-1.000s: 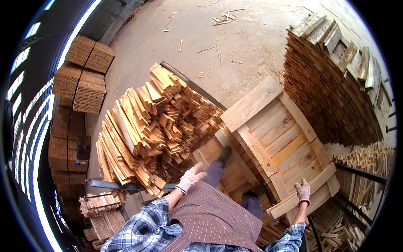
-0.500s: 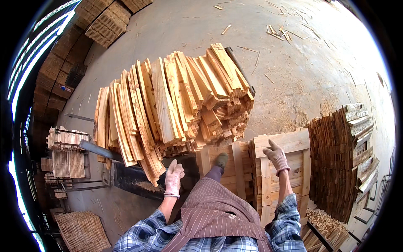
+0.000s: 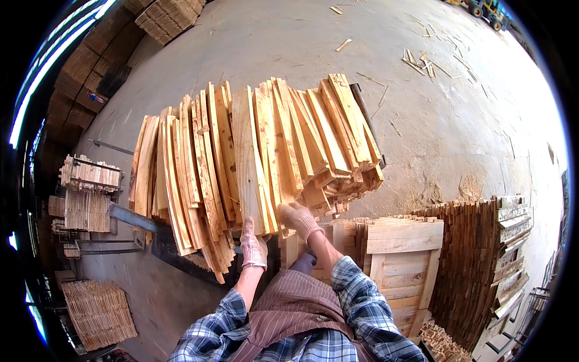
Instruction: The person picks up a wooden plank and places it on a metal rack. They then repeatedly pick up stacks of wooden planks from a pile and arrange them neatly on the rack, aligning the edges to form a uniform stack.
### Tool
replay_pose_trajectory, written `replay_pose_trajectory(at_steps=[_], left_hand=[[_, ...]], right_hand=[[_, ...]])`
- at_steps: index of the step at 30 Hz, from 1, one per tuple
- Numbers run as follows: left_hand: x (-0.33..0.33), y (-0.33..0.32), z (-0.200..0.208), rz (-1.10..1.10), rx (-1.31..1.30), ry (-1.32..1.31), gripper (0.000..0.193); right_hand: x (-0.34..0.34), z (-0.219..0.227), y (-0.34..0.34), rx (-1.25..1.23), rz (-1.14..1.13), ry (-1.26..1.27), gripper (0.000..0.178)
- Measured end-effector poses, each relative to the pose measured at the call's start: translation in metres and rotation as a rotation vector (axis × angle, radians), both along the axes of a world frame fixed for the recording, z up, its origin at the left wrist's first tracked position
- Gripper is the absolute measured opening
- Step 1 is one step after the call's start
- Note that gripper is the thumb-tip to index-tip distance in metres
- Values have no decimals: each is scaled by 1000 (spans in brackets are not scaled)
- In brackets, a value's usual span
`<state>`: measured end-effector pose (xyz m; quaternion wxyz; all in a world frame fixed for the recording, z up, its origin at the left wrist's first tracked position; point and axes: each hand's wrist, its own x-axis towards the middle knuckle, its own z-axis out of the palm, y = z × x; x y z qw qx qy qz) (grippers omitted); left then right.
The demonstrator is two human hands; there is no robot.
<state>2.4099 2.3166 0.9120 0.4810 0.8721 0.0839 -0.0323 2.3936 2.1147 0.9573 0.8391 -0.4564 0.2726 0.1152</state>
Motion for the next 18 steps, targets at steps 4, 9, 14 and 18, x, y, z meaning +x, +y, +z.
replay_pose_trajectory(at_steps=[4, 9, 14, 18], left_hand=[[8, -40, 69, 358, -734, 364, 54], [10, -60, 132, 89, -773, 277, 52], [26, -43, 75, -236, -1428, 506, 54], [55, -100, 73, -269, -1616, 572, 62]], right_hand=[[12, -8, -1, 0, -54, 106, 33], [7, 25, -33, -654, 123, -349, 32], [25, 149, -82, -392, 88, 54, 37], [9, 59, -142, -908, 10, -131, 42]])
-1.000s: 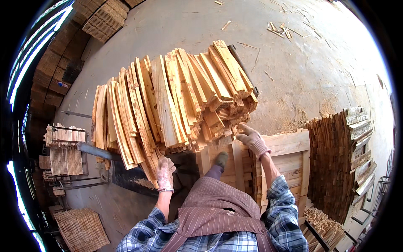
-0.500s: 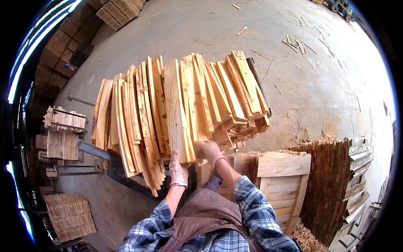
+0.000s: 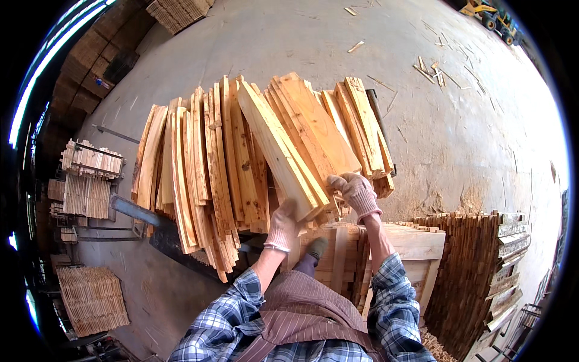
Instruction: The person picks up a wooden plank and places it on a metal rack. They then repeatedly pick up stacks of wooden planks from a pile and arrange them neatly on the rack, aligning the edges to form a uniform stack.
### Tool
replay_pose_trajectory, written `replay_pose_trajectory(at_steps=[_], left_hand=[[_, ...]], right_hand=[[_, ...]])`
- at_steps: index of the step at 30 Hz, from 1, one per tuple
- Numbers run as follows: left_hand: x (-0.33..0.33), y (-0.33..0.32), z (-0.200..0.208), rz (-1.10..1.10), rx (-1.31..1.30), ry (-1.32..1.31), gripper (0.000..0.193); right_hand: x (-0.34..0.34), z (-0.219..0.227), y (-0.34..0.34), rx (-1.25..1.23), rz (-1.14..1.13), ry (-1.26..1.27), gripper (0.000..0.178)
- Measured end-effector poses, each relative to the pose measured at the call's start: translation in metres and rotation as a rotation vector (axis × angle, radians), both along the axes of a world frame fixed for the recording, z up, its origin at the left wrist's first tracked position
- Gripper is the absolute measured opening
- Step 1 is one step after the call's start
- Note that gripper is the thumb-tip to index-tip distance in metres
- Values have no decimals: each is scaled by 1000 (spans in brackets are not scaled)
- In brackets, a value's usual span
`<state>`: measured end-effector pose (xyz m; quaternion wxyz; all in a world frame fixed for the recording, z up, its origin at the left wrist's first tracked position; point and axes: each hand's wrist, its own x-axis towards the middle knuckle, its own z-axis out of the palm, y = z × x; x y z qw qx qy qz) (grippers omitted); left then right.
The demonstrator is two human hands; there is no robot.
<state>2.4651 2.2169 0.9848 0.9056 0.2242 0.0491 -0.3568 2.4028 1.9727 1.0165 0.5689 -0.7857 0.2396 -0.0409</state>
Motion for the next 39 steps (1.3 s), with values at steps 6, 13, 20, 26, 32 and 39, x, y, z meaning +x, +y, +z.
replay_pose_trajectory(at_steps=[6, 13, 20, 26, 32, 39], left_hand=[[30, -29, 65, 110, 479, 103, 79], [42, -26, 30, 163, 543, -89, 72], [13, -11, 33, 86, 543, 20, 69], [-108, 86, -42, -92, 256, 237, 55], [-136, 123, -78, -280, -65, 337, 50], [-39, 154, -70, -243, 1118, -274, 74]], right_hand=[[10, 64, 43, -196, -102, 211, 29], [12, 60, 51, -434, -187, -4, 68], [11, 68, 93, -439, 27, 272, 80], [-83, 10, 86, 230, 105, -118, 67], [-72, -37, 107, 1110, -91, 86, 67], [-102, -67, 94, 1147, 332, 106, 47]])
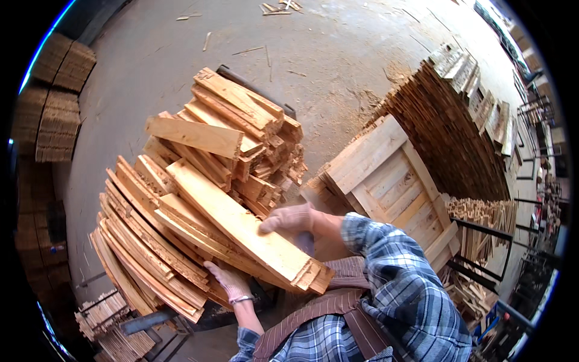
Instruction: The person picks up a wooden plank and places it on a metal rack. They then repeatedly pick up stacks of wooden planks from a pile and arrange them neatly on the rack, aligning the edges to form a uniform stack.
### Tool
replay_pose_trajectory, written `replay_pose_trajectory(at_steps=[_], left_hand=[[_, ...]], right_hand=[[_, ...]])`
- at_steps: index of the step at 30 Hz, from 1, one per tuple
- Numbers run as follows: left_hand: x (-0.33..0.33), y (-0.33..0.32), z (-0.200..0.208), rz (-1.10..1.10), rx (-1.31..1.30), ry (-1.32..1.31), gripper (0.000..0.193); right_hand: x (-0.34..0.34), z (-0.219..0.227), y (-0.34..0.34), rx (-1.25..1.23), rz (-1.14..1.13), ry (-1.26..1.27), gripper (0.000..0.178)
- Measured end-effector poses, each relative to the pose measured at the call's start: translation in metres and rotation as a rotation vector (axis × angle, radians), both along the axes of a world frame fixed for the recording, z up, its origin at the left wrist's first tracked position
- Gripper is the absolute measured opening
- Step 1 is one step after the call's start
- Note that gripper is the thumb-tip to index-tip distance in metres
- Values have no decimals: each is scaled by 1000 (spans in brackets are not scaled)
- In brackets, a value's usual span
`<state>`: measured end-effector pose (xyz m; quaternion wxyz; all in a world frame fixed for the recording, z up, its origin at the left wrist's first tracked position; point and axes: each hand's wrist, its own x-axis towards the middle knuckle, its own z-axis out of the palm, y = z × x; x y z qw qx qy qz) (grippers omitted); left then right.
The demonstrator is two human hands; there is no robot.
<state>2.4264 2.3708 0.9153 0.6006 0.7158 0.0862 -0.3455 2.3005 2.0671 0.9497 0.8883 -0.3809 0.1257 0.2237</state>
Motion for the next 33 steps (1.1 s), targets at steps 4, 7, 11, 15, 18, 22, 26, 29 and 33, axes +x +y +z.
replay_pose_trajectory(at_steps=[4, 7, 11, 15, 18, 22, 26, 29, 33], left_hand=[[-29, -91, 51, 50, 32, -186, 74], [-39, -81, 62, 98, -142, 86, 63], [-84, -68, 57, -59, -166, -23, 45], [-119, -83, 66, -682, 223, -939, 34], [-138, -131, 48, -766, 134, -940, 37], [-190, -227, 37, -932, 0, -873, 30], [-260, -329, -15, -1198, -378, -993, 18], [-334, -403, -85, -1501, -551, -1152, 11], [-337, -433, -183, -1841, -466, -1091, 7]], right_hand=[[45, -6, 6, -352, -159, 5, 40], [25, 33, 7, -338, -107, -121, 52], [-43, 63, 8, -655, -48, -157, 81], [-136, 114, -15, -752, -146, -242, 95], [-205, 110, -31, -807, -409, -397, 100], [-327, 137, -57, -655, -822, -247, 81], [-422, 76, -75, -825, -1005, -72, 65], [-495, 3, -74, -993, -1068, 218, 47], [-515, -105, -56, -974, -1050, 431, 46]])
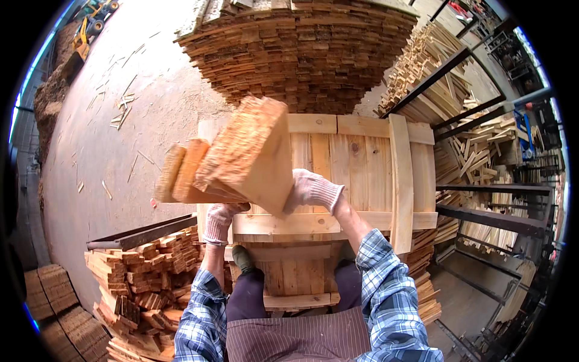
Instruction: The person picks up a wooden plank and places it on a metal rack. They then repeatedly pick up stacks of wooden planks from a pile and arrange them neatly on the rack, aligning the edges to form a uniform stack.
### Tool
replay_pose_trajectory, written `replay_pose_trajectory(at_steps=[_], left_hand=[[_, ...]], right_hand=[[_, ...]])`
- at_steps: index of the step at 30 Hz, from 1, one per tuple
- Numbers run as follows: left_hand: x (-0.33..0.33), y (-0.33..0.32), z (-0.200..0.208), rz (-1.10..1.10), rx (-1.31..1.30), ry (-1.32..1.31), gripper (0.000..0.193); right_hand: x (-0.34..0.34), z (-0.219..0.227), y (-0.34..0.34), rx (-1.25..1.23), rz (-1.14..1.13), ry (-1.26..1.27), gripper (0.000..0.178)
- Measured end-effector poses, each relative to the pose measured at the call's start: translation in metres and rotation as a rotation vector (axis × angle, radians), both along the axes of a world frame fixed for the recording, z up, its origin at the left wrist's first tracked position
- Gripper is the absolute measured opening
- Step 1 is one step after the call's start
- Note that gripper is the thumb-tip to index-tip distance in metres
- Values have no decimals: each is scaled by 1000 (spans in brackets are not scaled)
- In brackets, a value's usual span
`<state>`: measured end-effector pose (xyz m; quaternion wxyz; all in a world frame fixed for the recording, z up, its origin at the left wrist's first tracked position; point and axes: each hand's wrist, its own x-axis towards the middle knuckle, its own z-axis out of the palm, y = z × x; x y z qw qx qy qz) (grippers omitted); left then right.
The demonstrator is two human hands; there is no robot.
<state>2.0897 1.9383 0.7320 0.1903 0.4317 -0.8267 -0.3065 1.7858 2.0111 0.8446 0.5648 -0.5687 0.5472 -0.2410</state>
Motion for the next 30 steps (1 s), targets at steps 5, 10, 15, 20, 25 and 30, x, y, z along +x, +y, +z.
replay_pose_trajectory(at_steps=[5, 10, 15, 20, 25, 30], left_hand=[[-73, -7, -24, -92, 294, 288, 7], [-112, -24, 7, 58, 706, 487, 15], [-139, -21, 67, 125, 714, 345, 17], [-143, -2, 46, 304, 943, 420, 36], [-142, 0, -94, 306, 925, 295, 33], [-161, 2, -106, 409, 1179, 411, 48]], right_hand=[[-38, -109, 53, 155, -338, -230, 43], [-37, -143, 41, 151, -432, -502, 42], [-30, -132, 29, 5, -377, -598, 51], [-4, -129, 49, 22, -864, -952, 87], [-32, -200, 43, 480, -803, -712, 39], [-56, -330, 98, 380, -795, -1585, 24]])
